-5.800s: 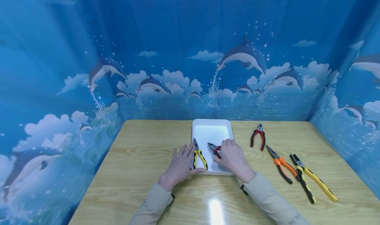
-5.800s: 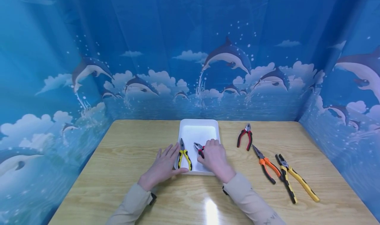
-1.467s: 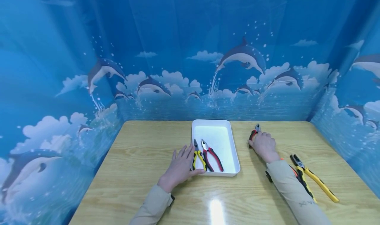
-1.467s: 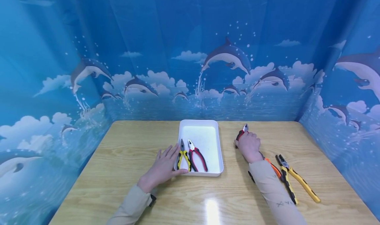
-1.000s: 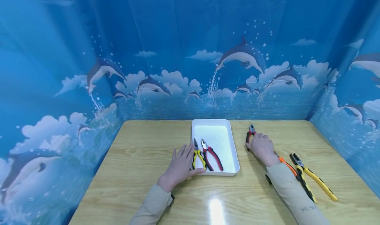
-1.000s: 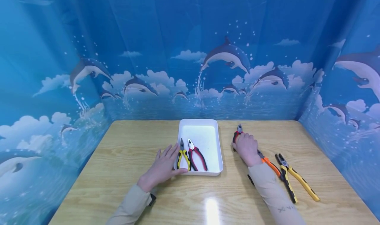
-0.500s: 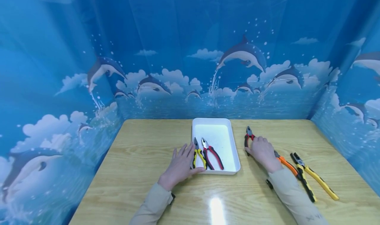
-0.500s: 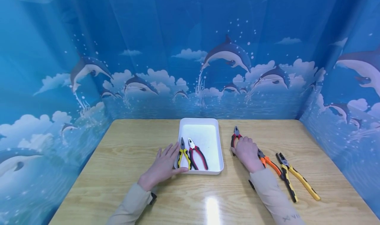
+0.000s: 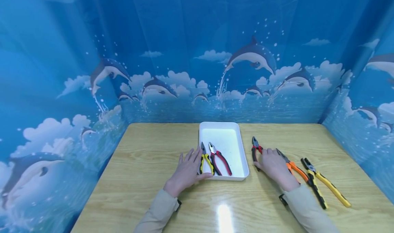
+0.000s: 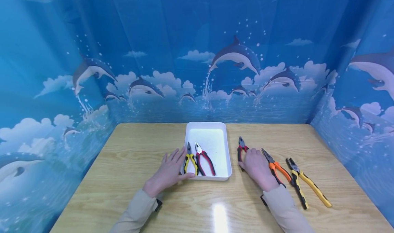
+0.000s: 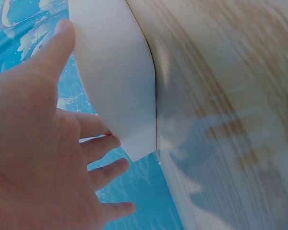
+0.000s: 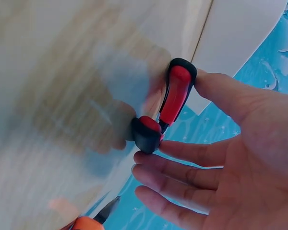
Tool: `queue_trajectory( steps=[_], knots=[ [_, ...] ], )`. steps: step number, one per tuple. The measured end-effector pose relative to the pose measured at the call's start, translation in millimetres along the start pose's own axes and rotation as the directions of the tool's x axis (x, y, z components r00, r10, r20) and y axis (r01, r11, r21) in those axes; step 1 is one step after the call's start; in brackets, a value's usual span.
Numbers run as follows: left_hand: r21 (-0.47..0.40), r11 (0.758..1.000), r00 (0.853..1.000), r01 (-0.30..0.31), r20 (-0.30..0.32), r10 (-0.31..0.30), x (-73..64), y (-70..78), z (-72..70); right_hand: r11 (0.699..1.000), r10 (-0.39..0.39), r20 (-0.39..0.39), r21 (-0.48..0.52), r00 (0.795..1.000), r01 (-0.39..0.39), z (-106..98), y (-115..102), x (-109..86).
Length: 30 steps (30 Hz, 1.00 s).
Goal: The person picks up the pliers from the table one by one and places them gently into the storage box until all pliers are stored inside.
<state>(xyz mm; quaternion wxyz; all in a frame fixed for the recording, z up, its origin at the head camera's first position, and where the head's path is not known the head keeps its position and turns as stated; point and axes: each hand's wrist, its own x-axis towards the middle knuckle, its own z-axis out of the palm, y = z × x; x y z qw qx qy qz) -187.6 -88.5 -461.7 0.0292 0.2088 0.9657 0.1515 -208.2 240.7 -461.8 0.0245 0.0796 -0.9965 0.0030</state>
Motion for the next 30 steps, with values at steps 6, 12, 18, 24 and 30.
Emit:
queue_trajectory(
  steps=[6, 12, 18, 24, 30],
  knots=[
    [-0.001, 1.0, 1.0, 0.0, -0.004, 0.0, -0.6, 0.1, -0.1, 0.999, -0.044, -0.051, -0.008, 0.998, 0.043, 1.2, -2.6, -15.5],
    [-0.005, 1.0, 1.0, -0.002, -0.005, 0.002, -0.5, 0.4, -1.0, 0.996, -0.088, -0.098, -0.014, 0.991, 0.087, 1.8, -1.3, -25.9],
    [-0.001, 1.0, 1.0, 0.005, -0.001, -0.005, -0.1, -0.4, -0.5, 0.999, -0.01, -0.046, 0.036, 0.999, 0.012, 2.2, -3.9, -20.6],
    [-0.012, 1.0, 1.0, 0.001, 0.003, -0.001, -0.2, -0.4, -0.5, 0.997, 0.07, 0.087, 0.013, 0.994, -0.072, 0.7, -6.6, -8.0],
    [-0.011, 1.0, 1.0, 0.001, 0.001, -0.001, 0.1, -1.2, -0.1, 0.989, 0.122, 0.186, 0.055, 0.975, -0.134, -2.5, -2.2, 0.7]
  ],
)
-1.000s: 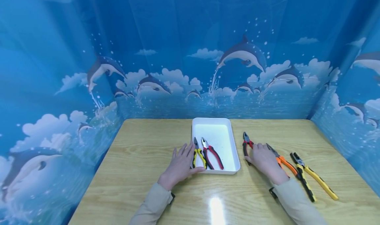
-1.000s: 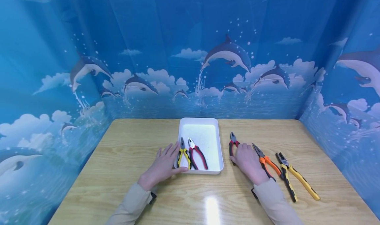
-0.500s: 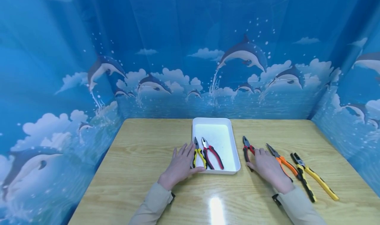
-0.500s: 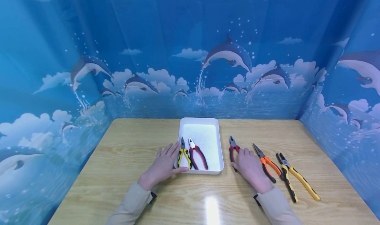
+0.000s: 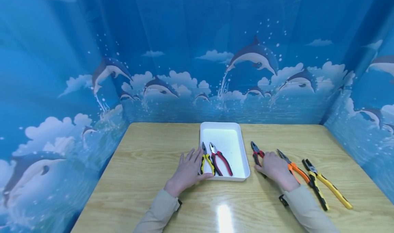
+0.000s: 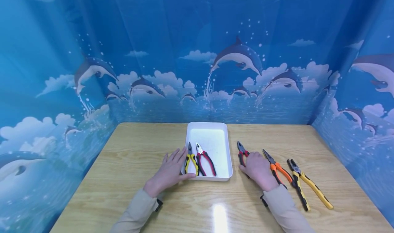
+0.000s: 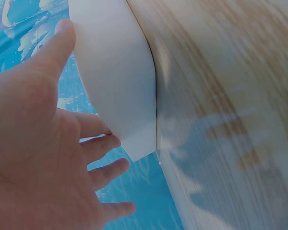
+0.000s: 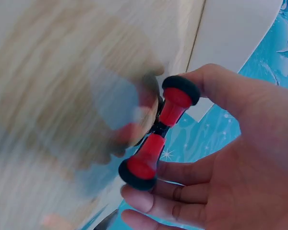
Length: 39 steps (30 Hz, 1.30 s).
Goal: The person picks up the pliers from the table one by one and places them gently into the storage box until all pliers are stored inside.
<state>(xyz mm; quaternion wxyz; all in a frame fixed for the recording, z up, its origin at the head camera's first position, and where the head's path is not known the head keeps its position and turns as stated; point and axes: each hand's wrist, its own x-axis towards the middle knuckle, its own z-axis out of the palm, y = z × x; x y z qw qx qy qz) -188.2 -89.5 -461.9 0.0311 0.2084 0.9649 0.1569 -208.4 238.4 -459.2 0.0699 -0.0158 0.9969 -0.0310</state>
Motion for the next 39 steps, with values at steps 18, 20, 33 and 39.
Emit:
queue_trajectory(
  steps=[18, 20, 33, 39],
  knots=[
    [0.006, 1.0, 1.0, -0.012, 0.003, 0.012, -0.7, 0.3, 0.8, 0.999, -0.037, -0.28, -0.008, 0.959, 0.036, 2.6, -2.5, -0.6],
    [-0.003, 1.0, 1.0, -0.01, 0.006, 0.01, -0.9, 0.3, 0.3, 0.999, -0.042, -0.33, -0.019, 0.943, 0.038, 1.9, -2.7, -2.4],
    [-0.016, 1.0, 1.0, -0.005, 0.007, 0.005, -0.2, -0.2, 0.3, 0.996, -0.087, -0.49, -0.026, 0.867, 0.085, -12.4, -14.6, -16.2],
    [-0.009, 1.0, 1.0, -0.008, 0.002, 0.008, 0.7, -1.2, 2.3, 0.995, -0.086, -0.468, 0.003, 0.88, 0.099, -15.9, -28.4, -18.1]
  ],
)
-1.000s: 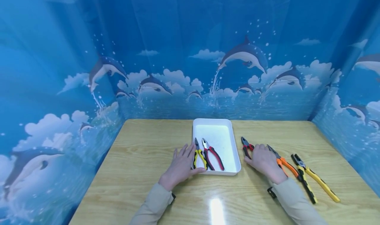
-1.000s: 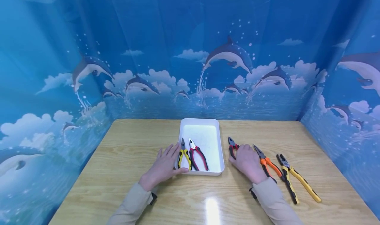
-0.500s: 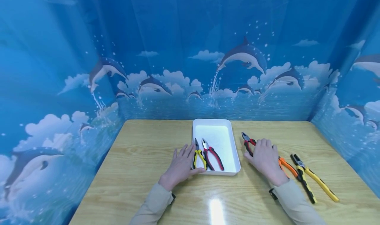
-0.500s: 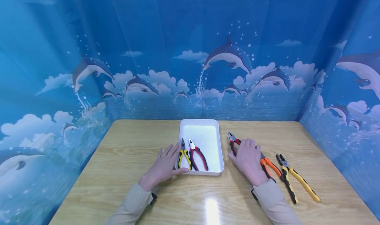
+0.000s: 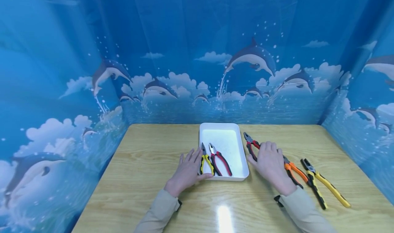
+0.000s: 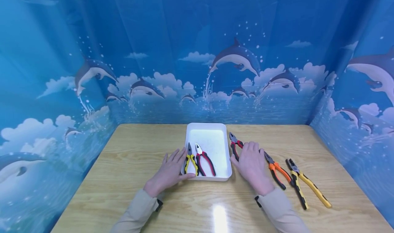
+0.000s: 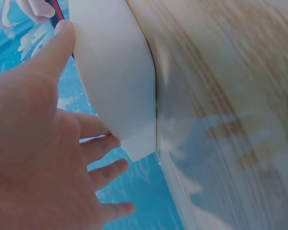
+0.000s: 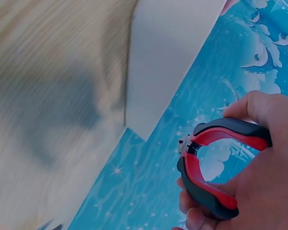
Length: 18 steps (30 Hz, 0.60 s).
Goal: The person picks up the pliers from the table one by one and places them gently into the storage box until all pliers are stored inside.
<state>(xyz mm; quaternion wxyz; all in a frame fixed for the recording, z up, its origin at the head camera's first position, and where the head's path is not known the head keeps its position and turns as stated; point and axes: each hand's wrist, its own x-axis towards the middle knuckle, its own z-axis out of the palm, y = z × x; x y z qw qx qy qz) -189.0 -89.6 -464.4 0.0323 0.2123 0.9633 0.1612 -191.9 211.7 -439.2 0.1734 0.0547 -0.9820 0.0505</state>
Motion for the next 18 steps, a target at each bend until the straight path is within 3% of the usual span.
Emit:
queue_trajectory(
  steps=[9, 18],
  knots=[
    [0.012, 1.0, 1.0, 0.012, 0.007, -0.012, 0.4, 0.8, 0.3, 1.0, -0.021, 0.023, 0.022, 1.0, 0.02, 2.8, -22.8, 7.5],
    [0.014, 0.999, 0.999, 0.034, 0.014, -0.035, 1.4, 1.7, 0.8, 0.999, -0.039, 0.102, 0.027, 0.994, 0.037, 10.5, -41.5, 12.2]
  ],
)
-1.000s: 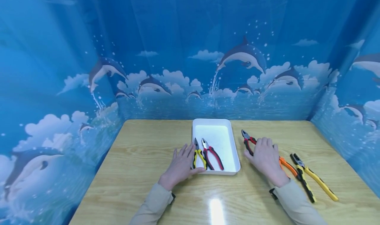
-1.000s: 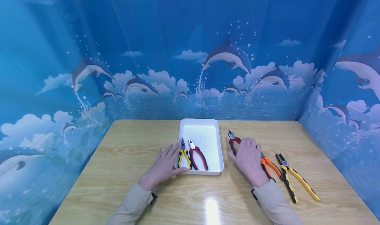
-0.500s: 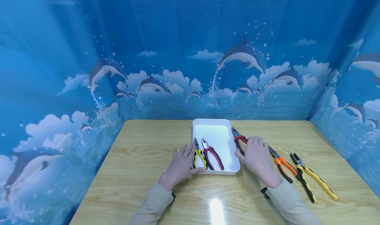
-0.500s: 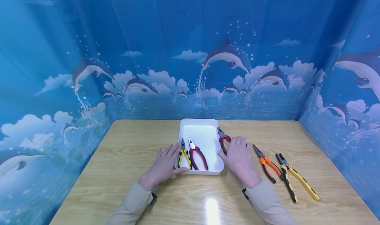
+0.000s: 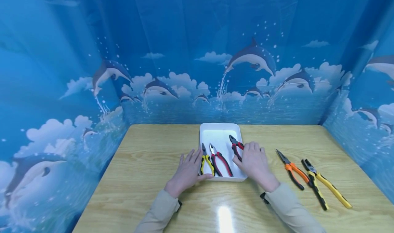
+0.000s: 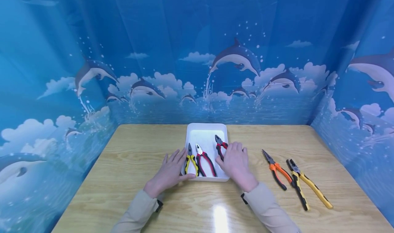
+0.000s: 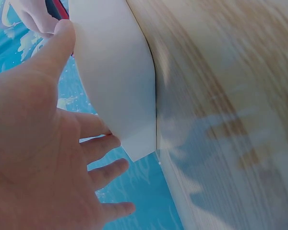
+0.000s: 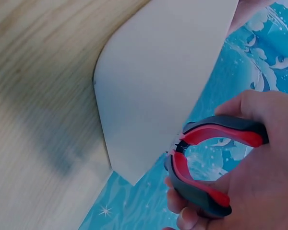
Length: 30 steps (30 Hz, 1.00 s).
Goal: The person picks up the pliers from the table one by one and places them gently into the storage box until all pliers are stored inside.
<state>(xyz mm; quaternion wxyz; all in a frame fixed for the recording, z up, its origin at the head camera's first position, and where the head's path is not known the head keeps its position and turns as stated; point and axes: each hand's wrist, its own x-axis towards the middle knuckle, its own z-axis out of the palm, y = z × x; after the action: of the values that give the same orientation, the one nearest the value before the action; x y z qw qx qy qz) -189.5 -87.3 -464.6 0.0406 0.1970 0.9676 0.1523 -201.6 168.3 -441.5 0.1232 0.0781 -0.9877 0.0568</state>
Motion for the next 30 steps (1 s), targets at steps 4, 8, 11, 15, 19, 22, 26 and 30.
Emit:
queue_trajectory(
  steps=[4, 8, 11, 15, 19, 22, 26, 30],
  knots=[
    [0.008, 1.0, 1.0, 0.006, -0.001, -0.006, 0.5, 0.2, 0.5, 0.999, -0.012, 0.056, -0.04, 0.998, 0.014, 3.1, -6.6, 2.2],
    [0.023, 1.0, 1.0, 0.0, -0.004, 0.0, 0.7, 0.5, 0.2, 0.997, -0.002, 0.143, -0.073, 0.99, 0.012, 5.6, -11.0, 6.0],
    [0.03, 1.0, 1.0, -0.007, -0.004, 0.007, 0.7, 0.3, -0.1, 0.996, 0.005, 0.198, -0.086, 0.98, 0.013, 7.0, -13.1, 8.4],
    [0.026, 1.0, 1.0, -0.009, -0.008, 0.009, 0.1, -0.2, -0.1, 0.994, 0.012, 0.227, -0.108, 0.974, 0.013, 7.4, -15.0, 10.7],
    [0.031, 0.999, 1.0, -0.008, -0.013, 0.008, 0.1, -0.3, 0.3, 0.988, 0.014, 0.244, -0.154, 0.97, 0.025, 6.3, -18.3, 12.0],
    [0.033, 0.999, 1.0, -0.007, -0.012, 0.008, 0.4, -0.5, 0.7, 0.978, 0.001, 0.251, -0.202, 0.968, 0.051, 7.4, -20.9, 12.3],
    [0.024, 1.0, 1.0, -0.009, -0.01, 0.009, -0.2, -0.3, 0.8, 0.963, -0.013, 0.239, -0.26, 0.971, 0.077, 9.4, -23.9, 11.9],
    [0.026, 1.0, 1.0, -0.012, -0.011, 0.013, -0.7, 0.0, 0.1, 0.954, -0.014, 0.238, -0.289, 0.971, 0.084, 9.4, -27.5, 10.8]
  ],
)
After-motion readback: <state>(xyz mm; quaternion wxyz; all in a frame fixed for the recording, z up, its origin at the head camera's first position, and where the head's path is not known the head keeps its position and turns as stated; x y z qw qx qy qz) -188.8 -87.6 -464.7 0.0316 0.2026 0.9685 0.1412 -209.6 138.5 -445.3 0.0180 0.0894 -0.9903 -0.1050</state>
